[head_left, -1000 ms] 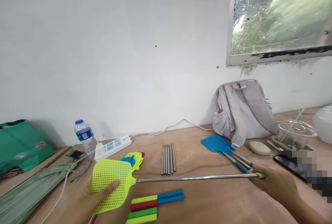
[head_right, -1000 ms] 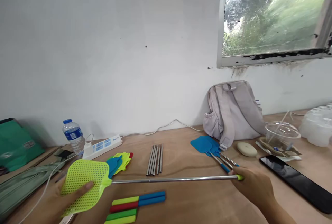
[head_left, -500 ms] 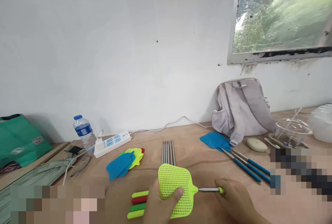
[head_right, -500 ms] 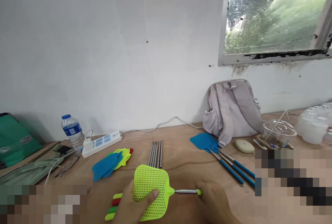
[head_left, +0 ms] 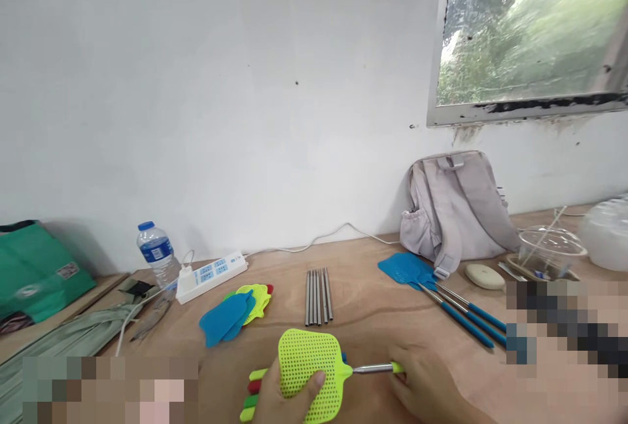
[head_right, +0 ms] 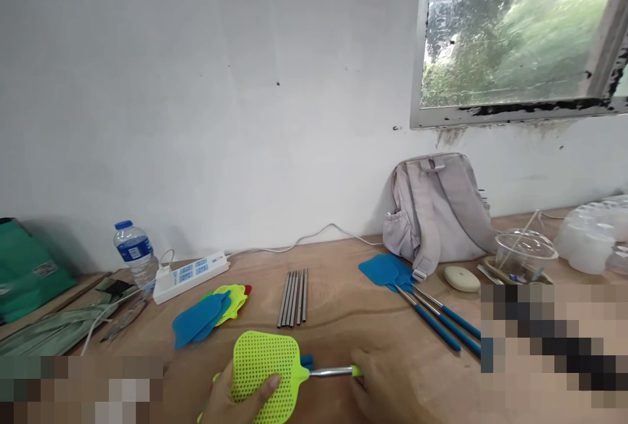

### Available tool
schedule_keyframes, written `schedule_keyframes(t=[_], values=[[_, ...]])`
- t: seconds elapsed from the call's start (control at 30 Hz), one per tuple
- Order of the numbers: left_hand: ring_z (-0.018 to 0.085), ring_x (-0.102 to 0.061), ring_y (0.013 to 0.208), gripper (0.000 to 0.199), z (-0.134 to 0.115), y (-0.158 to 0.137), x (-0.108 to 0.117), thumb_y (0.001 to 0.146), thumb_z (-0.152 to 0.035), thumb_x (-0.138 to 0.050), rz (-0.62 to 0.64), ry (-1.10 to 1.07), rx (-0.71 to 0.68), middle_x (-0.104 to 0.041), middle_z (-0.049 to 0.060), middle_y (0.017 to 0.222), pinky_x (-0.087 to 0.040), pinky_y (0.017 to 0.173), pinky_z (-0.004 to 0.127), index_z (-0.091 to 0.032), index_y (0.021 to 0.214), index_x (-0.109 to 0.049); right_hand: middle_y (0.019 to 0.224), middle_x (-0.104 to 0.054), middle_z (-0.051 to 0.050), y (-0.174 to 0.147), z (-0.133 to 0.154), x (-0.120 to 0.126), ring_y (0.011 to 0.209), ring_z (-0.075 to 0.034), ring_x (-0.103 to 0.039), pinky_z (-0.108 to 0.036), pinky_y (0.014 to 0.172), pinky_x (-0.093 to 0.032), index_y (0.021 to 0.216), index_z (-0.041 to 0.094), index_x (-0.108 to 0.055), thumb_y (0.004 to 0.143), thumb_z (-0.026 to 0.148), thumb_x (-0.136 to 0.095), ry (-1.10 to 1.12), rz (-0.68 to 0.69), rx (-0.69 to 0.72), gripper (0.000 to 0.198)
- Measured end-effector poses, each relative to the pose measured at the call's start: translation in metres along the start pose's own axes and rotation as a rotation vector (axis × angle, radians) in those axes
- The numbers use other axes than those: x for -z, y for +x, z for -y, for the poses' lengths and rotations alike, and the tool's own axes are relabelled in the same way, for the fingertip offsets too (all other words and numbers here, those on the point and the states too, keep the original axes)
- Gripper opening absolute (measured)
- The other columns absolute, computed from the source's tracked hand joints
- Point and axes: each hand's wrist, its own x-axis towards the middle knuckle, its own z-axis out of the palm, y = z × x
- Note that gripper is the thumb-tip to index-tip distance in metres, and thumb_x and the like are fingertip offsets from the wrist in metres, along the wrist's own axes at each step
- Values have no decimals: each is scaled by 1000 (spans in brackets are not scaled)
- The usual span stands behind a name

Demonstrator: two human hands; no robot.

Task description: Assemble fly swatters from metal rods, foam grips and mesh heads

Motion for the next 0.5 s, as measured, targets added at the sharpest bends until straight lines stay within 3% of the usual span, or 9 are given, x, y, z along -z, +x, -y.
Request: schedule_keyframes(t=[0.13,0.23,0.37,0.43,0.5], values=[[25,-66,80,61,-12,20,30,53,-58,-70,45,-156,-81,-68,7,93,-55,66,35,-21,99,-54,82,-67,-2,-3,-4,1,75,-16,-62,-23,62,-46,87,27,-61,75,18,-45,117,-63,194,23],[21,-65,71,48,-15,34,56,66,-60,-59,53,-293,-230,-64,4,100,-54,60,33,-25,96,-50,99,-65,-4,-1,-25,8,89,-16,-62,-25,75,-50,106,27,-57,82,18,-37,146,-88,240,33],[12,-58,59,37,-2,41,79,61,-45,-71,-199,-240,-412,-59,-4,81,-50,55,23,-24,83,-51,102,-62,-8,6,-78,22,97,-18,-59,-29,82,-49,105,24,-57,86,26,-39,179,-164,128,27],[10,-53,53,39,7,43,83,56,-46,-73,-291,-192,-441,-55,-4,71,-46,49,20,-22,78,-51,102,-62,-9,5,-111,26,96,-20,-60,-32,82,-49,105,23,-56,86,31,-38,166,-283,-18,27],[10,-51,52,41,14,48,86,56,-48,-72,-354,-150,-472,-55,-4,69,-44,48,21,-21,78,-51,101,-63,-9,0,-142,25,91,-21,-61,-33,79,-50,105,22,-57,85,35,-39,130,-299,-131,29]])
